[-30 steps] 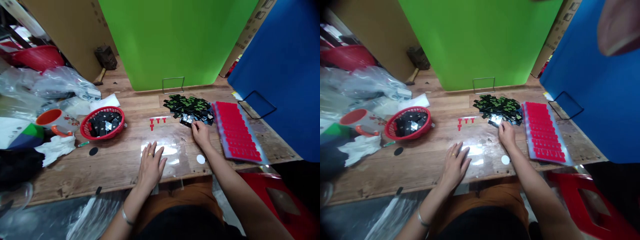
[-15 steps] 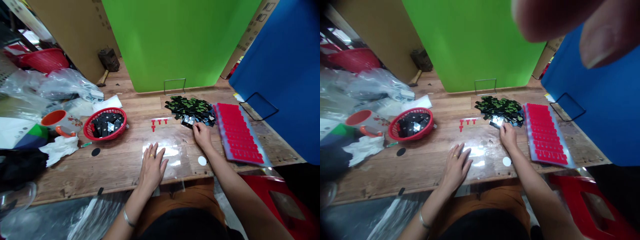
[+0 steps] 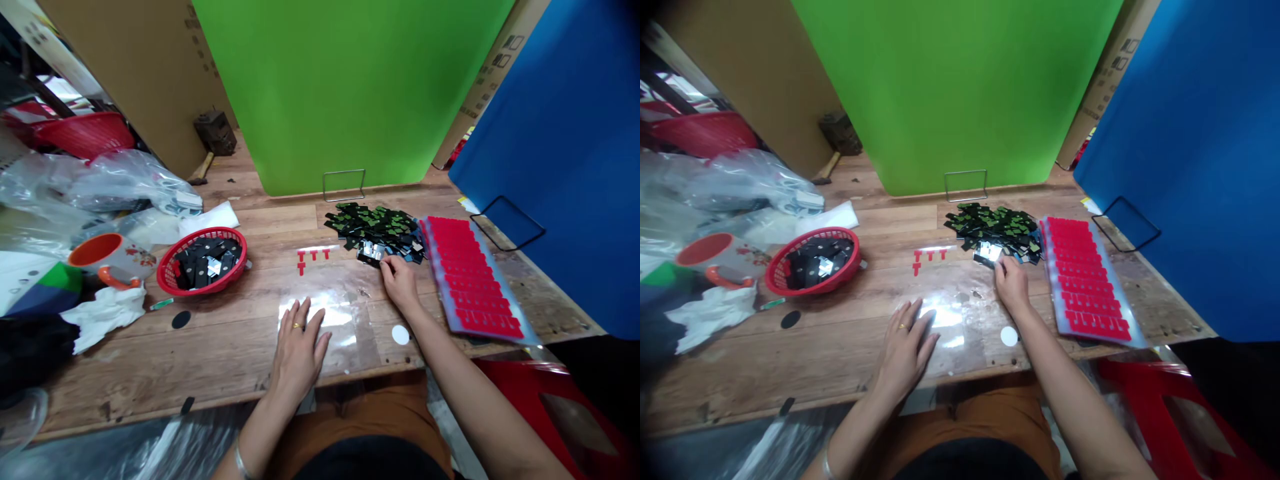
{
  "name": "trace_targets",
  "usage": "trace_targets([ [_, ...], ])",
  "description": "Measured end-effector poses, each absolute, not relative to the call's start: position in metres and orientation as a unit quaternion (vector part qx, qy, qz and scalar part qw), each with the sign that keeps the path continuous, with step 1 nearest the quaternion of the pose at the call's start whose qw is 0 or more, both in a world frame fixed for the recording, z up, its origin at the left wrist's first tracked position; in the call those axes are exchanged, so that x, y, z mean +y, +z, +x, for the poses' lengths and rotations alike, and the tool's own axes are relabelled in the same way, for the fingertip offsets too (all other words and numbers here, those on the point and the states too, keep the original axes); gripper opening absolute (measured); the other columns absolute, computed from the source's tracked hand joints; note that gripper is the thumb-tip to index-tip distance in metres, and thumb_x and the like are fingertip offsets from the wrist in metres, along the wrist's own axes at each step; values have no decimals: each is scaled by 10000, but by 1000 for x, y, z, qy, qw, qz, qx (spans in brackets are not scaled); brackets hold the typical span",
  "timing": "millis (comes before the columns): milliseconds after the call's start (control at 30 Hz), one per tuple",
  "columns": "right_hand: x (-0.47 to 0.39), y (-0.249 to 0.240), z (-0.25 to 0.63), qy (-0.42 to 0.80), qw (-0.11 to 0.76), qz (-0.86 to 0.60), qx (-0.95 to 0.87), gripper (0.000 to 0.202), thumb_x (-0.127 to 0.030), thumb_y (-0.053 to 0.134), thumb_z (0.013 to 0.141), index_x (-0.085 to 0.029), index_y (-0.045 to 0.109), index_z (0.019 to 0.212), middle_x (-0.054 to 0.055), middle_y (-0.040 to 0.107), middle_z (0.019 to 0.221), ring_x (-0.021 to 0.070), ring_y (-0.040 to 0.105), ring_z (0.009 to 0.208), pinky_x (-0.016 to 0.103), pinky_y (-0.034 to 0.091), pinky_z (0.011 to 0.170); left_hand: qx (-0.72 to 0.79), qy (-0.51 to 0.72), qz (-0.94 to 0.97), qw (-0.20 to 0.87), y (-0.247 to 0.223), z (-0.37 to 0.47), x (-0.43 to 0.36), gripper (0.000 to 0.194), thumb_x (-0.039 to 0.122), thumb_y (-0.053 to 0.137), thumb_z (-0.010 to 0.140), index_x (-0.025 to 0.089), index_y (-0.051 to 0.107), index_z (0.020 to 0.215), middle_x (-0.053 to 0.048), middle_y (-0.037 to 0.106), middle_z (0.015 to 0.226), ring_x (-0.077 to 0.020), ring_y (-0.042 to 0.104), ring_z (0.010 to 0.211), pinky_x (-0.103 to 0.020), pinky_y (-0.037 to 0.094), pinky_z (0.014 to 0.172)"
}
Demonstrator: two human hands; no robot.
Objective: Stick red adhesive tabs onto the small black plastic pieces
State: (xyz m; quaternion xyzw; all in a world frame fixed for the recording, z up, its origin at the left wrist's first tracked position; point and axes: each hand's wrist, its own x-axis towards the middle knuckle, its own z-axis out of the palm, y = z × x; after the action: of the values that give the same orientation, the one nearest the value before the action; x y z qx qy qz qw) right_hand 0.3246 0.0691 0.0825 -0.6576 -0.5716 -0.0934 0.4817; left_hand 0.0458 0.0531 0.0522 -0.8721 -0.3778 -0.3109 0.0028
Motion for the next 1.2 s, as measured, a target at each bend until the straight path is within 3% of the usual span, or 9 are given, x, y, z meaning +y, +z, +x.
trace_targets([
  [767, 67, 85, 318, -92, 462, -662, -582, 61, -195, 509, 763, -192, 554, 722, 18, 541, 719, 161, 493, 642, 269, 399, 623, -378, -315, -870, 1, 50, 46, 54, 359, 295, 514, 846, 193, 542, 1189, -149, 418, 1366, -343, 310, 1297, -552, 319, 1022],
  [1200, 68, 82, 321, -96, 464, -655, -589, 102, -225, 503, 790, -199, 575, 723, 26, 554, 726, 173, 502, 650, 285, 411, 636, -381, -309, -872, 1, 49, 44, 53, 358, 305, 498, 854, 192, 536, 1192, -143, 398, 1376, -344, 288, 1307, -546, 307, 1032],
])
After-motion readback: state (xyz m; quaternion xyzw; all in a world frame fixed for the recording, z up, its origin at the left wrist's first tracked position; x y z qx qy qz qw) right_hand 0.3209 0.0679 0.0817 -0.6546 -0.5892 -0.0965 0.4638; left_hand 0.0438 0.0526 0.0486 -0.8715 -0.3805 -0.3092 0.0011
